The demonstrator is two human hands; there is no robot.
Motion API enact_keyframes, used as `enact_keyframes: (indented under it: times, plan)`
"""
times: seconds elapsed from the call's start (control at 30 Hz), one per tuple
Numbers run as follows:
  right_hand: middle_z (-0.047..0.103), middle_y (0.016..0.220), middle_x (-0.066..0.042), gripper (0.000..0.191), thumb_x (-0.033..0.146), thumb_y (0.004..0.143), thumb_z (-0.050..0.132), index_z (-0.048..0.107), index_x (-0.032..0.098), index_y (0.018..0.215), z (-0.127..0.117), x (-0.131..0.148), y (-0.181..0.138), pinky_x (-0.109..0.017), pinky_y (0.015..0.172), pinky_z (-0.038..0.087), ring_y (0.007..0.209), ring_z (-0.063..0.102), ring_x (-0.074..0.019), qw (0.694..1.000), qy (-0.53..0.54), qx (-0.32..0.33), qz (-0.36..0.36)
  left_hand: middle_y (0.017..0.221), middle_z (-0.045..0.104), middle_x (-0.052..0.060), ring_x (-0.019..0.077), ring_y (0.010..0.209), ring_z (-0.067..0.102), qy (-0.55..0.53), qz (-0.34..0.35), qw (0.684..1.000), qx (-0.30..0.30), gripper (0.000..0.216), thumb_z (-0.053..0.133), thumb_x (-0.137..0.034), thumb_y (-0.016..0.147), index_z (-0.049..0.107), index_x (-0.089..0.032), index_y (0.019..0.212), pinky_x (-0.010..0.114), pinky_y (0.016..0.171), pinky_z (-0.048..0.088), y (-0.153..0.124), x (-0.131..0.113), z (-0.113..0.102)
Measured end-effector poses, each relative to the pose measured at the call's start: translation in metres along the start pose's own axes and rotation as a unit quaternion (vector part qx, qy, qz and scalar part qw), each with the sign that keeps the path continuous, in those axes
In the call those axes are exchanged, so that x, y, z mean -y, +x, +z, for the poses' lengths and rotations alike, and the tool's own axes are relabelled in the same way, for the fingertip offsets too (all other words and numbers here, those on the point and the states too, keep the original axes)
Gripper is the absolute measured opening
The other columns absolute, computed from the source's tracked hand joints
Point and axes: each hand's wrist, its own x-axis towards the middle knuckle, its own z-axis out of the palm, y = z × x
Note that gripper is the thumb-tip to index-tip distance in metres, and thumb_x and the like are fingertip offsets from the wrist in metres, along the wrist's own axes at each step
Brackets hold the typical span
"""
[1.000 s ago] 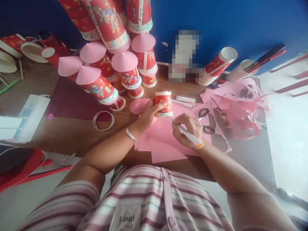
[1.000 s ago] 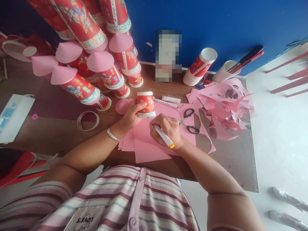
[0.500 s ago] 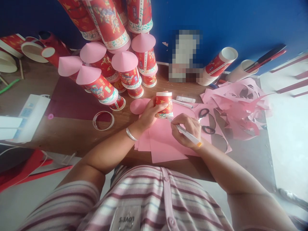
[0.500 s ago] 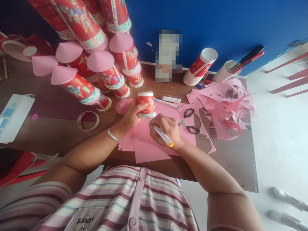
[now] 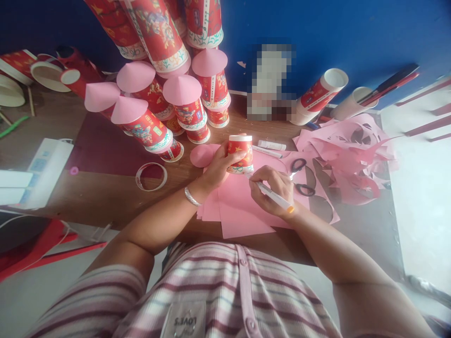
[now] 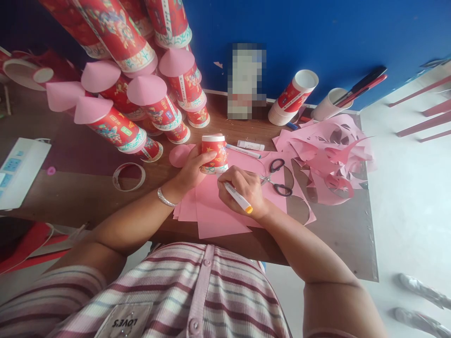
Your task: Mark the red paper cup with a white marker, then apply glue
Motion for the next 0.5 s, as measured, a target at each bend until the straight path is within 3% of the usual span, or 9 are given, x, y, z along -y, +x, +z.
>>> enact_keyframes:
  times: [0.2,0.5]
  plan:
    - [0.064,0.071,0.004,0.018,0.008,0.088,0.058,0.055,0.025,0.092,-0.0006,-0.0003,0.0000,-0.023,0.054,0.046,0.054,0.057,-0.0115,1.000,0.001,0.003,0.003,0.097,0.069,0.003,0.0175,0.089,0.066,-0.002,-0.005,1.000,-0.013,0.035,0.075,-0.037,0.086,0.065,-0.022,0.116,0.033,0.083,0.055,0.0000,0.0006,-0.0008]
    - [0.064,0.070,0.005,0.019,0.007,0.087,0.057,0.053,0.025,0.090,-0.0018,0.0009,0.0008,-0.024,0.052,0.044,0.054,0.057,-0.0115,1.000,-0.020,-0.006,0.008,0.090,0.068,0.001,0.0159,0.082,0.066,-0.012,0.007,1.000,-0.013,0.026,0.076,-0.037,0.087,0.066,-0.021,0.104,0.032,0.079,0.054,-0.0003,0.0029,-0.0016]
